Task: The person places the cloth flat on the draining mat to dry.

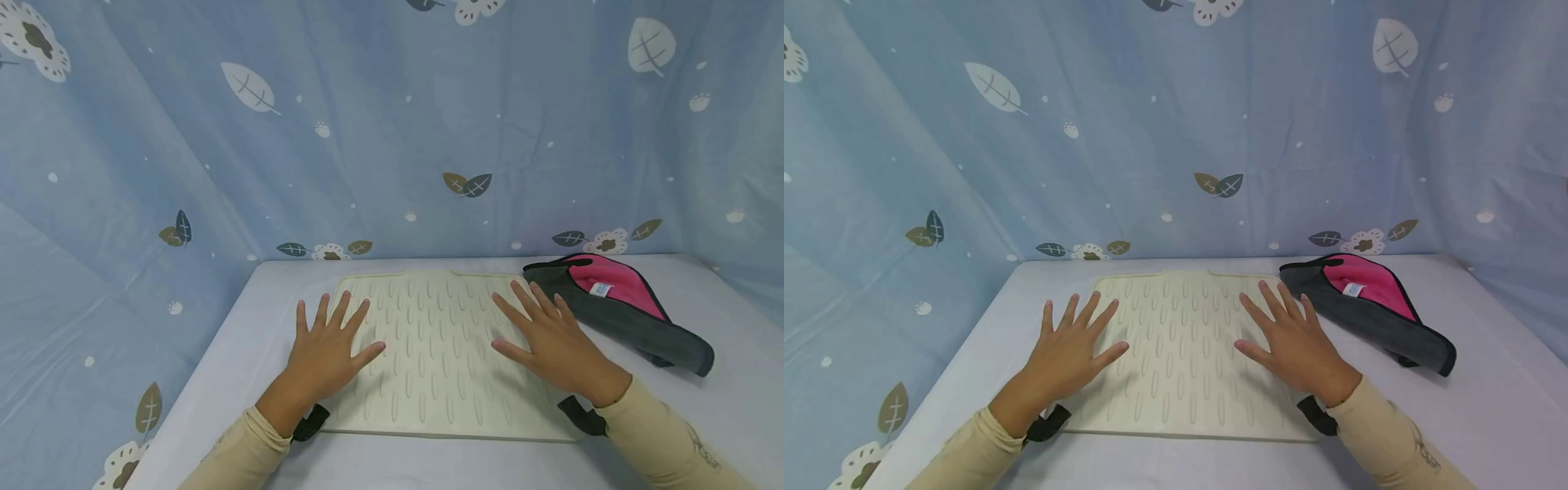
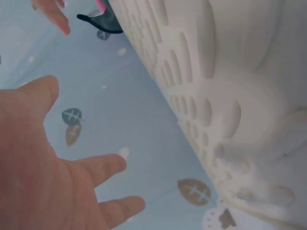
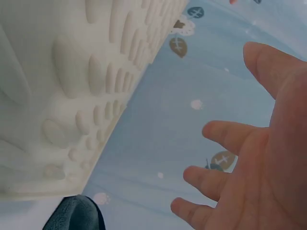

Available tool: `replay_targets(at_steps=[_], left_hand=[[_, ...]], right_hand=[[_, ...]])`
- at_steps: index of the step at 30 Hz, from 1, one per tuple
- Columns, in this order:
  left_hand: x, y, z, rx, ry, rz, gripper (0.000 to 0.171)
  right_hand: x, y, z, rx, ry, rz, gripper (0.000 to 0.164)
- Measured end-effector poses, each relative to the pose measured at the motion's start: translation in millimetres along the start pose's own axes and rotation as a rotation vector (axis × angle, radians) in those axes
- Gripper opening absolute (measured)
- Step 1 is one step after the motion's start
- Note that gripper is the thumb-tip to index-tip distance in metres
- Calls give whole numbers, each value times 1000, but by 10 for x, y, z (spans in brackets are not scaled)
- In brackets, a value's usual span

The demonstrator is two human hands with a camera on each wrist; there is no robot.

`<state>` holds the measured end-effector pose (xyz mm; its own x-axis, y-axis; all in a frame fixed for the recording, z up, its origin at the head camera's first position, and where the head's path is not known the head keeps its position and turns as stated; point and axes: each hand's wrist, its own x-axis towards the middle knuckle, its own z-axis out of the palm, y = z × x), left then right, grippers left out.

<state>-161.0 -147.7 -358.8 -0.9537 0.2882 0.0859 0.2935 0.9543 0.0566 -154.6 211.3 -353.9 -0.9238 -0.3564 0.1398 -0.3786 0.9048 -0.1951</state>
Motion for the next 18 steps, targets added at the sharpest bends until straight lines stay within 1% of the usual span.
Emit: replay_targets(at_steps=[2, 5, 7, 9, 10, 12, 14, 16, 18], left_hand=[[5, -5, -2, -3, 1, 2, 79], [24, -39, -1, -19, 23, 9, 76], [41, -98, 2, -28, 54, 3, 74], [66, -177, 7, -34, 81, -12, 71], [76, -222, 10, -39, 83, -27, 70], [99, -312, 20, -54, 61, -67, 68], [125, -391, 33, -83, 7, -109, 65], [146, -452, 49, -112, -50, -147, 63], [166, -491, 68, -131, -92, -172, 61]], right_hand=[[0, 2, -1, 7, -7, 0, 78], [1, 34, -10, 9, 16, -8, 75], [15, 80, -27, 0, 76, -27, 69], [41, 157, -39, -18, 169, -43, 63], [55, 206, -44, -26, 216, -46, 61], [86, 314, -63, -42, 305, -43, 57], [107, 453, -67, -38, 354, -2, 54], [119, 608, -65, -33, 373, 45, 52], [117, 769, -50, -25, 361, 88, 52]])
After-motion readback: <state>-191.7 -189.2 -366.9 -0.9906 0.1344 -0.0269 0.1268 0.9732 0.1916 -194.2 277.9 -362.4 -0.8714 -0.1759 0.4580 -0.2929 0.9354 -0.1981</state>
